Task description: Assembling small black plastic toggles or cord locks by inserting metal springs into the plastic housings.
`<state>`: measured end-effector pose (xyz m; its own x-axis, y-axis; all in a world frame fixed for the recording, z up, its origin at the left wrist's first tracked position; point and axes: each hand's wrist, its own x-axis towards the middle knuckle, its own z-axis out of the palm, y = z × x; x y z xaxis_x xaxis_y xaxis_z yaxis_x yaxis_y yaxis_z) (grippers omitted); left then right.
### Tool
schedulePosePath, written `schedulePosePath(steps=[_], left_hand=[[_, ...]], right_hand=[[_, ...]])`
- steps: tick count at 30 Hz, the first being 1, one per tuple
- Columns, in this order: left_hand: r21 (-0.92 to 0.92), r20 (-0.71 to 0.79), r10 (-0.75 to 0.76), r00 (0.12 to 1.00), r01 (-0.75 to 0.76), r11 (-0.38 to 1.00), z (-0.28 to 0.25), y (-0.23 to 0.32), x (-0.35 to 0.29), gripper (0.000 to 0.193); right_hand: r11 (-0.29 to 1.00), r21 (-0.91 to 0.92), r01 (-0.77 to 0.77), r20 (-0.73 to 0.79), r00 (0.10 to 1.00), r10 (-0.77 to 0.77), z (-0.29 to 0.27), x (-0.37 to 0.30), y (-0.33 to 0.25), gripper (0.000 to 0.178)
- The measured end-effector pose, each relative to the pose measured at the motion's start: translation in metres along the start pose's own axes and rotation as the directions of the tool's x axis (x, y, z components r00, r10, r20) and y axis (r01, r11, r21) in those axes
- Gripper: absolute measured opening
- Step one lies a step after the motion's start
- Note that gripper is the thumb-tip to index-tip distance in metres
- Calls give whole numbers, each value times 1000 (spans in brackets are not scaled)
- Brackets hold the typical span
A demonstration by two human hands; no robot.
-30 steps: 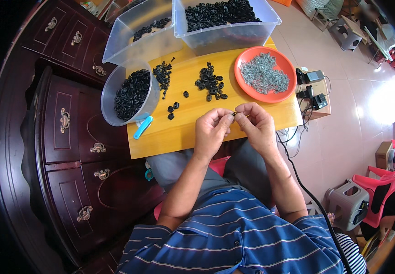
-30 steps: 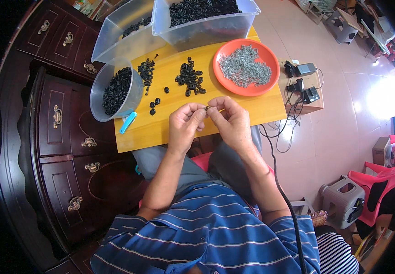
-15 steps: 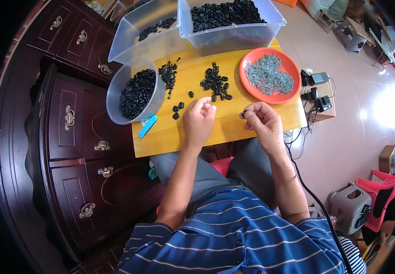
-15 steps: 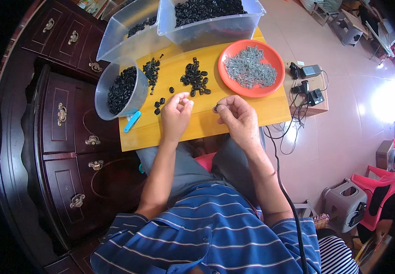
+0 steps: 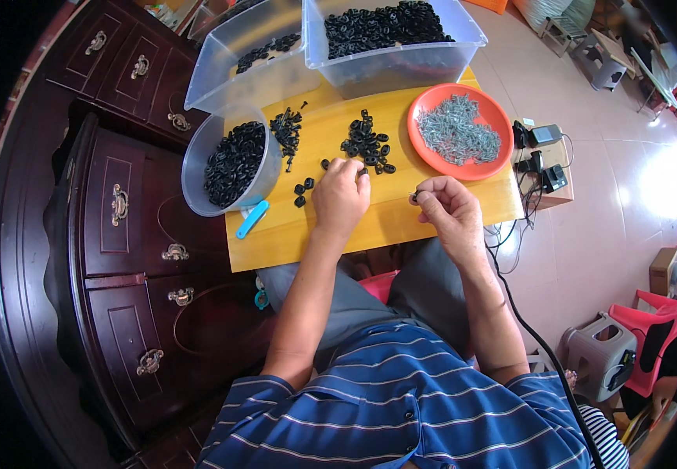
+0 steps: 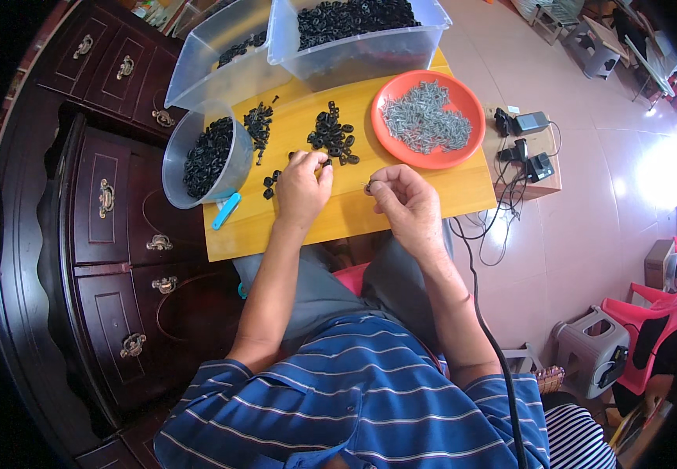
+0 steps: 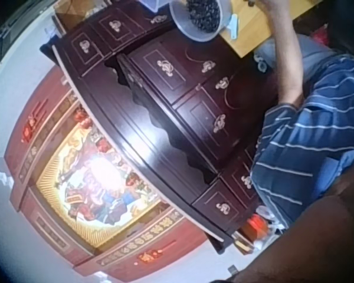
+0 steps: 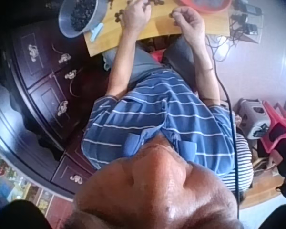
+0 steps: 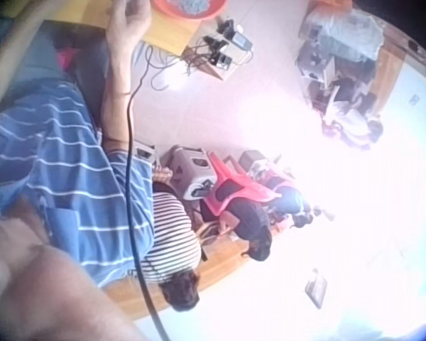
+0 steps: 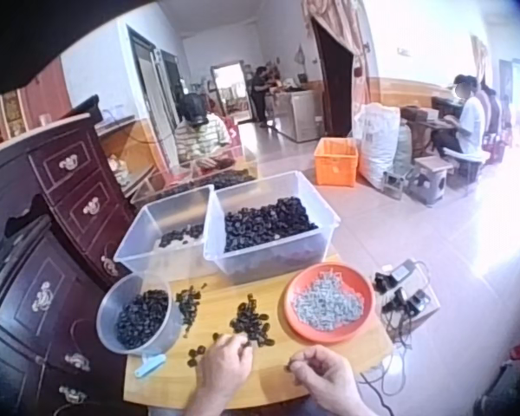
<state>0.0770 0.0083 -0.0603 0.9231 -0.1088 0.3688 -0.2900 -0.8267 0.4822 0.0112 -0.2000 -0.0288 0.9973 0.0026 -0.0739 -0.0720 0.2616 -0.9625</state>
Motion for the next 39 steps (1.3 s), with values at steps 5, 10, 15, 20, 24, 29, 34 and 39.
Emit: schedulePosePath(steps=[5,10,15,20,24,29,34,39], left_hand=[[38,-28,24,999,-23,999,-4,2,-7,10],[34,-6,78,997,-77,996,-10,4,-6,10],[-257,-7,-9,1000,6,966,-6,-4,-10,8],[-745,284,-279,917,394,538,-19,21,-22,14],[-812,361,-186,914,406,419,-29,36,-29,17],[-838,358,-150,922,388,384,-31,48,-35,19],[-856,324,-117,939,343,386,-32,54,-38,23],[-869,305,-91,948,316,380,-32,53,-38,27]], right_hand=[[1000,-23,2,3,1000,-2,1,-1,0,12],[1000,-13,8,6,1000,-8,2,-2,-1,11],[999,-36,-3,2,1000,3,4,-2,-4,11],[1000,-21,-9,8,1000,9,6,-4,-3,10],[999,-34,-3,20,1000,4,6,-4,-1,10],[999,-42,-11,20,1000,11,9,-4,-1,9],[999,-51,-10,44,999,12,8,-4,2,8],[998,-54,-18,34,999,20,8,-4,1,9]])
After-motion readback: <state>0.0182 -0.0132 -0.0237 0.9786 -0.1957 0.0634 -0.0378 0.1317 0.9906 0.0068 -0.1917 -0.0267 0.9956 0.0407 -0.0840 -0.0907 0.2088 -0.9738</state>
